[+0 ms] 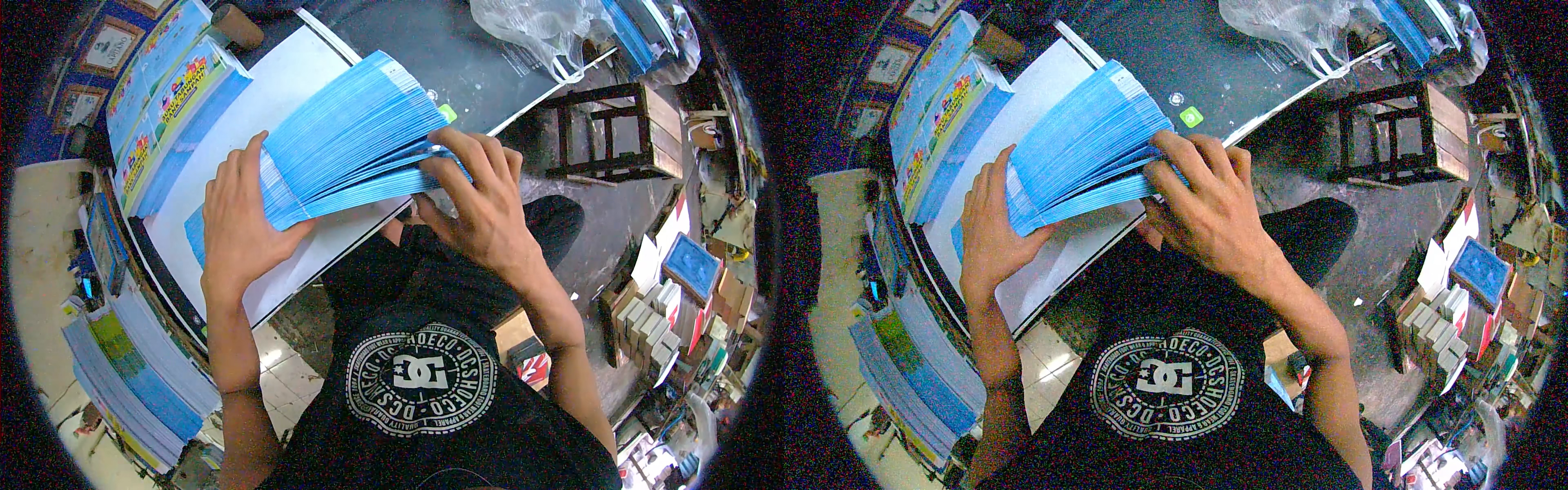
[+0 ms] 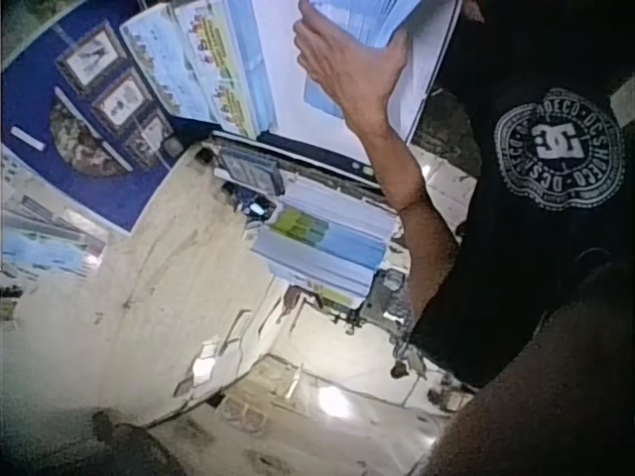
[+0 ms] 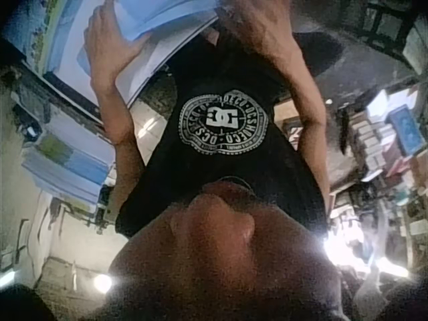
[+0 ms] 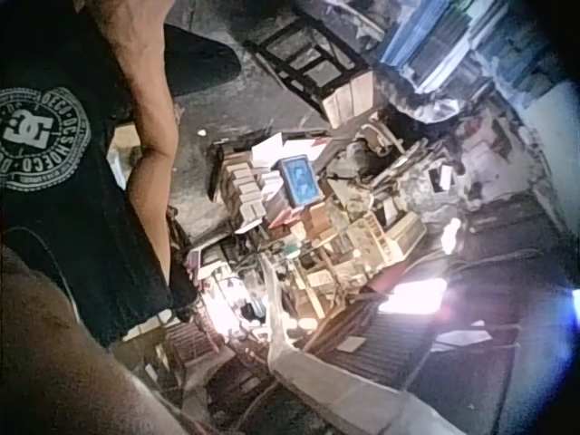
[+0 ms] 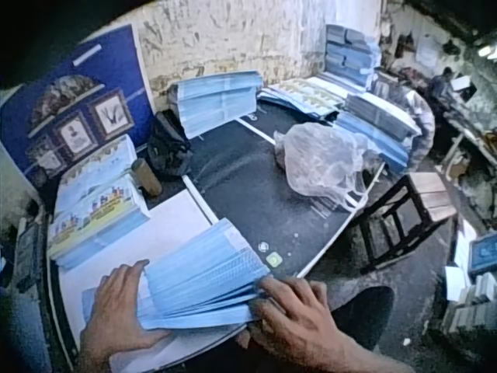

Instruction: The person flips through and aligns stacks of booklet pages, wraps printed covers around them by hand to assemble booklets, and places the finished booklets onto stacks on the workbench.

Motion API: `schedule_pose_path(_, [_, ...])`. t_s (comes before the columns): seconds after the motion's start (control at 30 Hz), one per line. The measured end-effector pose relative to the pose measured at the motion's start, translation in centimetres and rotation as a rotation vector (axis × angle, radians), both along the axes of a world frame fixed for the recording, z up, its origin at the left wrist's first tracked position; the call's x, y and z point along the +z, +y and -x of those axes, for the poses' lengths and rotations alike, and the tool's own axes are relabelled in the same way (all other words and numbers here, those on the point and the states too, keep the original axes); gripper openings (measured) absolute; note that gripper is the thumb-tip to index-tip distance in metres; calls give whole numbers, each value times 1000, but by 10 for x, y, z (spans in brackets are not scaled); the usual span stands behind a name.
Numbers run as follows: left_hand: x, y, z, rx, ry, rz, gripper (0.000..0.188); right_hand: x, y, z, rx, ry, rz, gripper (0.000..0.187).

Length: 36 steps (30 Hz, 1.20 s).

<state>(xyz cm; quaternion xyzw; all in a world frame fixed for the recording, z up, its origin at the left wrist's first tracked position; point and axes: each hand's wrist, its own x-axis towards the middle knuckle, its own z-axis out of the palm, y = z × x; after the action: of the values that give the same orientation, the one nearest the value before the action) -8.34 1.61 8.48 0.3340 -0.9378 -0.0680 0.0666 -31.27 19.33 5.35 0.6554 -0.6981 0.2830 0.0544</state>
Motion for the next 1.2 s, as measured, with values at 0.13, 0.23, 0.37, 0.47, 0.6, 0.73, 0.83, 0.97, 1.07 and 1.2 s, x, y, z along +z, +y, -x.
schedule_pose_path(0.13, [1,0,1,15,-11,-27,104,3,0,-1,-5,-3,-21,41])
schedule_pose_path(0.23, [0,0,0,18,-7,-42,104,3,1,-1,-14,-29,-44,45])
schedule_pose_path(0.37, [2,-1,0,40,-50,-94,109,5,1,-2,-24,4,-38,44])
schedule_pose_path(0.47, [0,1,0,18,-4,-11,104,4,0,-2,-24,40,1,44])
schedule_pose_path(0.6, [0,0,-1,17,1,-34,104,2,1,1,45,-91,-4,46])
schedule_pose_path(0.73, [2,-1,-1,30,-44,-52,107,-6,0,-2,7,-293,133,49])
schedule_pose_path(0.83, [3,0,-1,54,-79,-82,110,5,3,2,1,-166,-43,53])
schedule_pose_path(0.97, [6,-1,1,75,-74,-150,111,0,6,5,-5,-29,8,56])
schedule_pose_path(1.07, [1,-1,-1,-9,-1,-10,103,2,6,2,-42,9,14,54])
schedule_pose_path(1.2, [5,-1,0,74,-74,-143,112,-2,9,1,-53,19,-37,54])
